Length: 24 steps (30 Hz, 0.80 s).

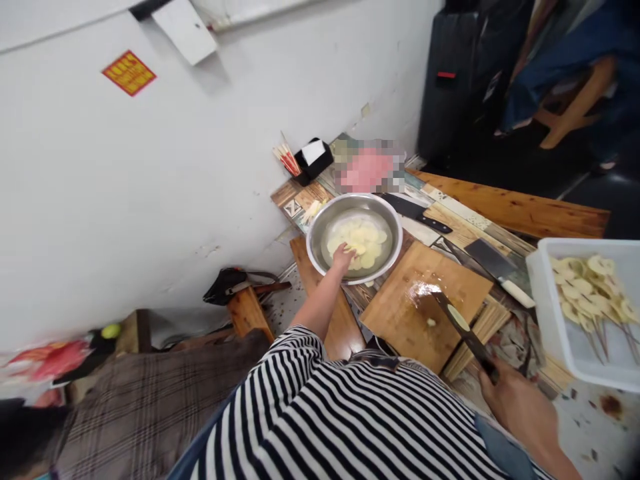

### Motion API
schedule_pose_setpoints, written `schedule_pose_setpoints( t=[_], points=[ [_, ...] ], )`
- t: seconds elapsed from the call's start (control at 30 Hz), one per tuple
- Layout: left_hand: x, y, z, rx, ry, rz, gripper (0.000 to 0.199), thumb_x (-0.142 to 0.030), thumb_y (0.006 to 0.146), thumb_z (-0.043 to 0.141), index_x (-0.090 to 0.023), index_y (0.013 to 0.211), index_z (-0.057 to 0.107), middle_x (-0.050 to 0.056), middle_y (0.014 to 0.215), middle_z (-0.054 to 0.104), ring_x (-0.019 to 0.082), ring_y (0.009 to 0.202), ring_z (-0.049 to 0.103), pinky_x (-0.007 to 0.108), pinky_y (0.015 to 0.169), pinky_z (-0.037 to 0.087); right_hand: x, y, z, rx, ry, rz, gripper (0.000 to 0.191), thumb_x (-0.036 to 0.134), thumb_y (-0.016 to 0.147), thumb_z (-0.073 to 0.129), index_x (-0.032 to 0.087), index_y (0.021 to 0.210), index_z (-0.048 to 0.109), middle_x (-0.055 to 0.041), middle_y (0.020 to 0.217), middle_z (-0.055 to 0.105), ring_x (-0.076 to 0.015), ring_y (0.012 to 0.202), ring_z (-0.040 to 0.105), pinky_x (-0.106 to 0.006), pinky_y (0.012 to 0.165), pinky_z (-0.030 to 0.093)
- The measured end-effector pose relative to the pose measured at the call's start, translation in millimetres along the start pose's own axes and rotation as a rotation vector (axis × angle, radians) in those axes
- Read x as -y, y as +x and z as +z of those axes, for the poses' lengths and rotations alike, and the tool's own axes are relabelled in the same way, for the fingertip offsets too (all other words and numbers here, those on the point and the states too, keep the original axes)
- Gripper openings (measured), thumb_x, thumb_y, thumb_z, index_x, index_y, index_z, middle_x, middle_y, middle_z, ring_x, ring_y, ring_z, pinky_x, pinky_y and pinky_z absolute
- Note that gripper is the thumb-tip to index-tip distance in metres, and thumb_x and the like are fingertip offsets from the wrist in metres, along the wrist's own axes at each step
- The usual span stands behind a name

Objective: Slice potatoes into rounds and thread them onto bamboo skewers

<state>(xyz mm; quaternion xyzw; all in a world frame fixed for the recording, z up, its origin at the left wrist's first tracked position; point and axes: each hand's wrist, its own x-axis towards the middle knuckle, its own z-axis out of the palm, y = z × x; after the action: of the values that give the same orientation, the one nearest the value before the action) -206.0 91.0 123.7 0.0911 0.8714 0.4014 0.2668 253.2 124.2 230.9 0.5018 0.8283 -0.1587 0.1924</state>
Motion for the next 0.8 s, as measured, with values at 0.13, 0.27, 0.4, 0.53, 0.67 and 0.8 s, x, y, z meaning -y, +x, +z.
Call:
schedule_pose_setpoints(
  t=[0.13, 0.27, 0.4, 0.53, 0.67, 0.8],
  points=[
    [0, 5, -11.2, 0.027, 0.112, 0.119, 0.067, 0.002, 0.088, 0.05, -0.013, 0.154, 0.048, 0.016, 0.152, 0.06, 0.02, 0.141, 0.057, 0.032, 0.116, 0.047, 7, 1, -1, -0.09, -0.034, -0.036, 0.055, 0.049, 0.105, 0.026, 0.019, 0.113, 0.071, -0.0118, 0.082, 0.077, -0.0295, 0.071, 0.075, -0.038, 0.055, 0.047],
    [-6, 0, -16.4, 0.13, 0.301, 0.209, 0.053, -0.003, 0.085, 0.062, -0.018, 0.135, 0.068, 0.013, 0.152, 0.06, 0.026, 0.151, 0.045, 0.044, 0.132, 0.023, 15, -1, -9, -0.215, -0.13, -0.046, 0.046, 0.044, 0.105, 0.033, 0.017, 0.11, 0.069, -0.0118, 0.092, 0.077, -0.0263, 0.066, 0.072, -0.037, 0.052, 0.043],
    [-19, -12, -13.7, 0.135, 0.489, 0.233, 0.042, -0.001, 0.083, 0.059, -0.01, 0.121, 0.073, 0.022, 0.155, 0.054, 0.04, 0.156, 0.033, 0.068, 0.128, -0.007, 21, 0, -17, -0.198, -0.179, -0.048, 0.033, 0.041, 0.103, 0.043, 0.019, 0.11, 0.067, -0.0091, 0.109, 0.076, -0.0207, 0.072, 0.071, -0.034, 0.055, 0.039],
    [-49, -51, 6.6, 0.25, 0.524, 0.453, 0.042, -0.016, 0.101, 0.045, -0.006, 0.137, 0.065, 0.025, 0.156, 0.05, 0.038, 0.155, 0.033, 0.067, 0.128, -0.005, 24, 7, -22, -0.185, -0.223, -0.1, 0.03, 0.038, 0.102, 0.046, 0.017, 0.103, 0.068, -0.0111, 0.114, 0.075, -0.0197, 0.076, 0.07, -0.033, 0.056, 0.037],
    [-76, -114, 44.1, 0.749, 0.458, 0.822, 0.051, -0.037, 0.083, 0.084, -0.032, 0.133, 0.072, 0.0, 0.151, 0.062, 0.023, 0.147, 0.048, 0.035, 0.129, 0.029, 29, 14, -27, -0.215, -0.24, -0.235, 0.024, 0.028, 0.098, 0.052, 0.014, 0.108, 0.069, -0.0167, 0.13, 0.071, -0.0231, 0.089, 0.072, -0.032, 0.066, 0.045],
    [-87, -136, 72.3, 0.962, 0.431, 0.892, 0.077, -0.043, 0.075, 0.09, -0.026, 0.146, 0.063, 0.012, 0.156, 0.056, 0.036, 0.151, 0.044, 0.048, 0.128, 0.028, 28, 18, -32, -0.265, -0.247, -0.399, 0.029, 0.022, 0.097, 0.054, 0.013, 0.119, 0.07, -0.0196, 0.14, 0.067, -0.024, 0.089, 0.072, -0.036, 0.074, 0.052]
  ],
)
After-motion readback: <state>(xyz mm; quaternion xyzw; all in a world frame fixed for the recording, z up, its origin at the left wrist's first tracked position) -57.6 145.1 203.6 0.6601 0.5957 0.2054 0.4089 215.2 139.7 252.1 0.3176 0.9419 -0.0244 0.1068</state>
